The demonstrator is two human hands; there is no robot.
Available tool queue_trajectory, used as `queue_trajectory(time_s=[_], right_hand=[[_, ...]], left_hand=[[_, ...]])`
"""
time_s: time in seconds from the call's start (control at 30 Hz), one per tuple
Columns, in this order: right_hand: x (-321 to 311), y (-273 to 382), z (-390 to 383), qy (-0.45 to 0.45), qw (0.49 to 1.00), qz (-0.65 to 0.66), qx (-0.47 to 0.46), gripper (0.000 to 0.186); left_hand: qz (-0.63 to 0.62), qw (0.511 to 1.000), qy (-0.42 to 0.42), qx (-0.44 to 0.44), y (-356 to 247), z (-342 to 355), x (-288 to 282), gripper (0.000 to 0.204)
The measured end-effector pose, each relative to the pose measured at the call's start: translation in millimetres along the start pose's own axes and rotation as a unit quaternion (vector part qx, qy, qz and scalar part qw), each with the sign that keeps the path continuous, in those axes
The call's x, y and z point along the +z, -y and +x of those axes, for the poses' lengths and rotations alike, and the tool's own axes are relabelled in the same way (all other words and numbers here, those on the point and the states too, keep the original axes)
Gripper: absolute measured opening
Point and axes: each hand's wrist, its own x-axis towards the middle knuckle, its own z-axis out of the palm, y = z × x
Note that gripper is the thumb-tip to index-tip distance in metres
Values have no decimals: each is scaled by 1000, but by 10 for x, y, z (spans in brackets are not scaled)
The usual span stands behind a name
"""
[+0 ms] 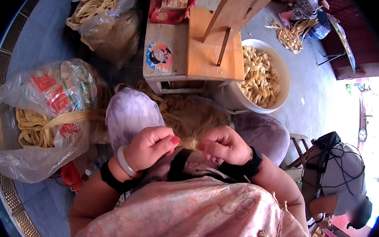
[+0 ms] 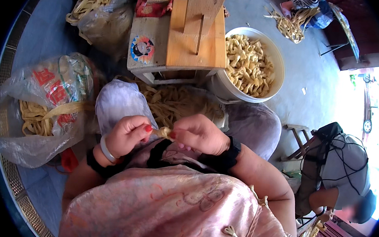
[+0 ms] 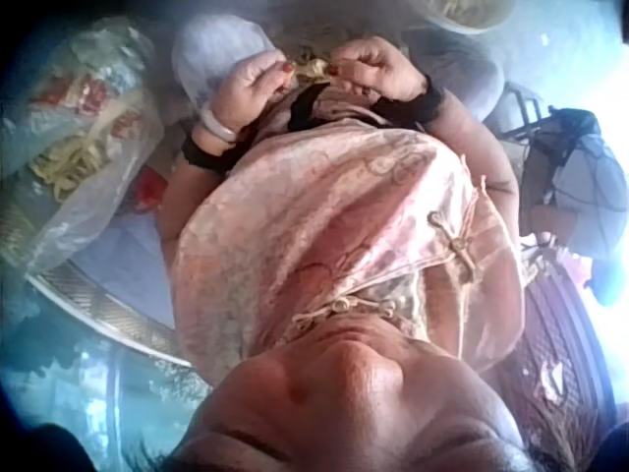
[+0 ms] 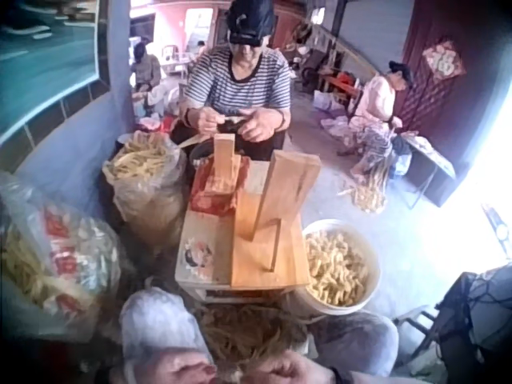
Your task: The person manipulates strips of dough by hand, folding and pressing them into small shapes before placing them into a white container bucket.
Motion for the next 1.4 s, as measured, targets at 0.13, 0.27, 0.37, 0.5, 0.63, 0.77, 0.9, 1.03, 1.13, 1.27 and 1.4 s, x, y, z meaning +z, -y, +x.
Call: queue_trajectory(time_s=[0.13,0.27,0.37,0.5,0.63,0.77,0.9,1.03,1.13,1.27,1.4], right_hand=[[-21,5,-3,-29,983,-154,-96,17],[103,81,-53,-88,976,-173,-95,14],[-4,126,-211,-42,966,-248,-62,14],[22,193,-320,-91,952,-289,-46,14],[107,93,-336,-124,937,-307,-109,18],[160,45,-351,-122,921,-350,-119,21],[178,38,-344,-135,942,-251,-178,20],[136,357,-506,-26,994,-11,-108,24],[109,486,-534,15,989,43,-144,25],[-13,167,-415,-116,976,166,-79,17],[-161,81,-440,-105,989,104,-16,19]], left_hand=[[328,915,-16,234,-325,195,202,33],[536,806,-11,251,-249,224,431,40],[566,792,87,212,-351,235,440,25],[526,808,8,266,-340,307,608,16],[559,788,4,258,-218,309,633,15],[565,792,16,232,-247,285,638,16],[524,828,65,189,-502,273,632,18],[405,871,145,238,-947,346,548,19],[295,899,200,254,-1003,447,484,21],[21,975,222,-23,-618,564,487,19],[290,929,83,216,-355,511,538,20]])
